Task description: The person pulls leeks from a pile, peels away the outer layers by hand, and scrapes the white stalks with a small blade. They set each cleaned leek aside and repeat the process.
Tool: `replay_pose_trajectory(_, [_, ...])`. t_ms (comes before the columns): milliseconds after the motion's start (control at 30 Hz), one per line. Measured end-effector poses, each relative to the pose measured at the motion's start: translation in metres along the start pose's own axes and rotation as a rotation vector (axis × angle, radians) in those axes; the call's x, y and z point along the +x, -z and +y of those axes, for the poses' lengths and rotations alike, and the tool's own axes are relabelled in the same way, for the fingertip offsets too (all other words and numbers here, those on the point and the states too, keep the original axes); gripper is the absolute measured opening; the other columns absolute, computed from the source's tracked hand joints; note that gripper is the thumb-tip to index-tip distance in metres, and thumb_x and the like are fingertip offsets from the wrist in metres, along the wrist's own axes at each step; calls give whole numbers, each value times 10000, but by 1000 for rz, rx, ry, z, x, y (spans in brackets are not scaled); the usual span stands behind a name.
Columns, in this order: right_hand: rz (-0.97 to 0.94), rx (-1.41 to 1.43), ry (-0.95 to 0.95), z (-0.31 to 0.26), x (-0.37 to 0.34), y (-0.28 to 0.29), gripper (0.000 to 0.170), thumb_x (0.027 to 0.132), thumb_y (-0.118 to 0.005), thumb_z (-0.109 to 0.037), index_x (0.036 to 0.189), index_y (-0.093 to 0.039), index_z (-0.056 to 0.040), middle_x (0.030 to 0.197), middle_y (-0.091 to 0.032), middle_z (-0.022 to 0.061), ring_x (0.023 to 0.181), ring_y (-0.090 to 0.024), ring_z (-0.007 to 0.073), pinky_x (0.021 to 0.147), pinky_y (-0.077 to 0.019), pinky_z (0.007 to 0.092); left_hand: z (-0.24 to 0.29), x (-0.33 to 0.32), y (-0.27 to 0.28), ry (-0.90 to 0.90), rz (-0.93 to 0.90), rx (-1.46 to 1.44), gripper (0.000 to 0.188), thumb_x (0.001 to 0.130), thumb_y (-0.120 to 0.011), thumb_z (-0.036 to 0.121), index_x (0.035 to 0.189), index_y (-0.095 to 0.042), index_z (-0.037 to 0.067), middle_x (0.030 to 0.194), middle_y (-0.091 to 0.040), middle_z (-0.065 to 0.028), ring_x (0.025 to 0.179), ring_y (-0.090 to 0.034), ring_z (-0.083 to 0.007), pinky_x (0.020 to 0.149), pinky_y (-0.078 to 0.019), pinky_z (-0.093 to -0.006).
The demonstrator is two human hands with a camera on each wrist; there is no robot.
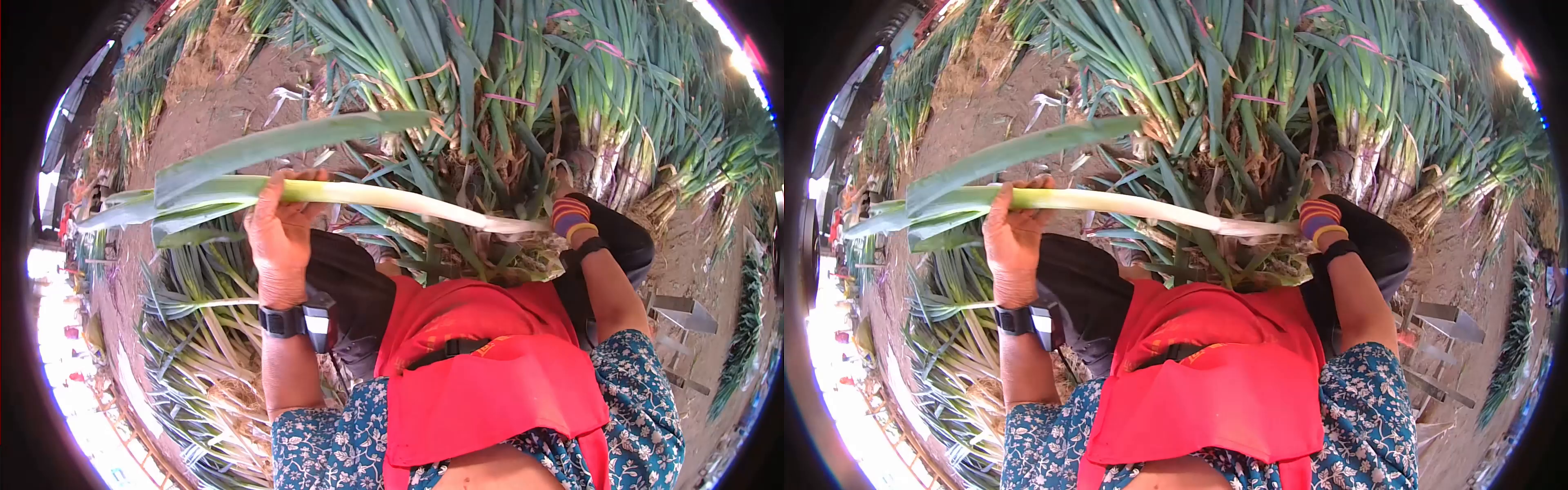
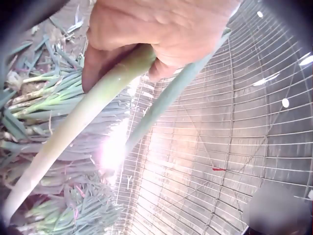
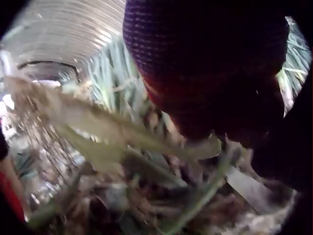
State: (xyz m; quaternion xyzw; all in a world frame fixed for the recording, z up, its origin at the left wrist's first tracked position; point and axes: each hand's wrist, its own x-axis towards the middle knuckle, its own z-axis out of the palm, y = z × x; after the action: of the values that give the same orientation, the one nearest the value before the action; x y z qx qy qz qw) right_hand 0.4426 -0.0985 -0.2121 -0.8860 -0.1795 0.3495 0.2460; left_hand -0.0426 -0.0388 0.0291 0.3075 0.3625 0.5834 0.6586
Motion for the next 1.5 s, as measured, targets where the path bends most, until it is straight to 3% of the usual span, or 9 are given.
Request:
replay_pose_trajectory(100, [-127,-808,709,-53,-103,27,560,783,-657,-417,1160,-563,-14,1070,-599,230,1018,-571,346,847,-444,356,1,19,5,-1,93,44,249,871,-591,222,912,-551,-21,894,-610,-166,948,-606,-356,778,-535,-486])
replay_pose_trajectory(233, [-286,-93,1493,-95,-188,8,547,714,-741,-295,1148,-567,-10,1012,-649,142,946,-613,268,825,-469,339,2,38,8,-51,248,120,271,832,-654,246,899,-539,11,831,-608,-122,866,-642,-321,699,-566,-469])
replay_pose_trajectory(433, [-1193,303,581,-115,-223,-23,336,770,-683,-150,1029,-590,43,809,-630,67,741,-576,97,694,-469,259,6,51,5,-128,51,-50,302,845,-641,286,927,-511,26,838,-569,-111,838,-598,-291,783,-525,-437])
replay_pose_trajectory(600, [-1397,445,541,-131,-244,-23,271,810,-649,-173,985,-610,30,754,-616,38,640,-558,78,573,-452,225,-11,65,19,19,-127,-304,206,891,-572,224,818,-530,35,783,-562,-104,787,-540,-257,796,-457,-423])
replay_pose_trajectory(700, [-1307,370,243,-110,-237,-8,318,839,-629,-267,1029,-623,-12,757,-617,17,625,-561,68,561,-451,214,-13,65,36,61,50,-294,198,891,-572,183,783,-486,41,726,-500,-92,699,-500,-240,739,-455,-417])
replay_pose_trajectory(800, [-889,-90,1283,-48,-146,-9,257,826,-607,-88,1075,-593,-24,764,-626,57,635,-580,122,551,-459,281,-8,60,50,56,183,-180,189,892,-570,180,821,-463,41,699,-464,-88,660,-482,-232,710,-454,-423])
replay_pose_trajectory(933, [-727,210,811,-21,-131,-27,194,804,-595,-86,986,-616,-21,769,-620,87,644,-590,235,592,-464,315,-9,61,48,87,303,-191,206,871,-606,187,824,-475,36,686,-449,-78,640,-467,-226,732,-460,-444])
replay_pose_trajectory(1100, [-32,-331,1450,7,-81,-73,153,826,-592,-173,868,-633,-32,738,-606,151,687,-581,298,635,-460,379,-8,53,34,83,375,-79,215,844,-643,176,856,-472,45,688,-450,-76,634,-469,-232,752,-451,-489])
replay_pose_trajectory(1500, [46,-804,590,90,-9,-74,302,808,-578,-325,869,-616,-32,933,-615,222,878,-588,381,715,-480,431,6,40,36,-65,535,113,213,843,-641,177,807,-488,33,624,-437,-66,574,-489,-233,604,-492,-467])
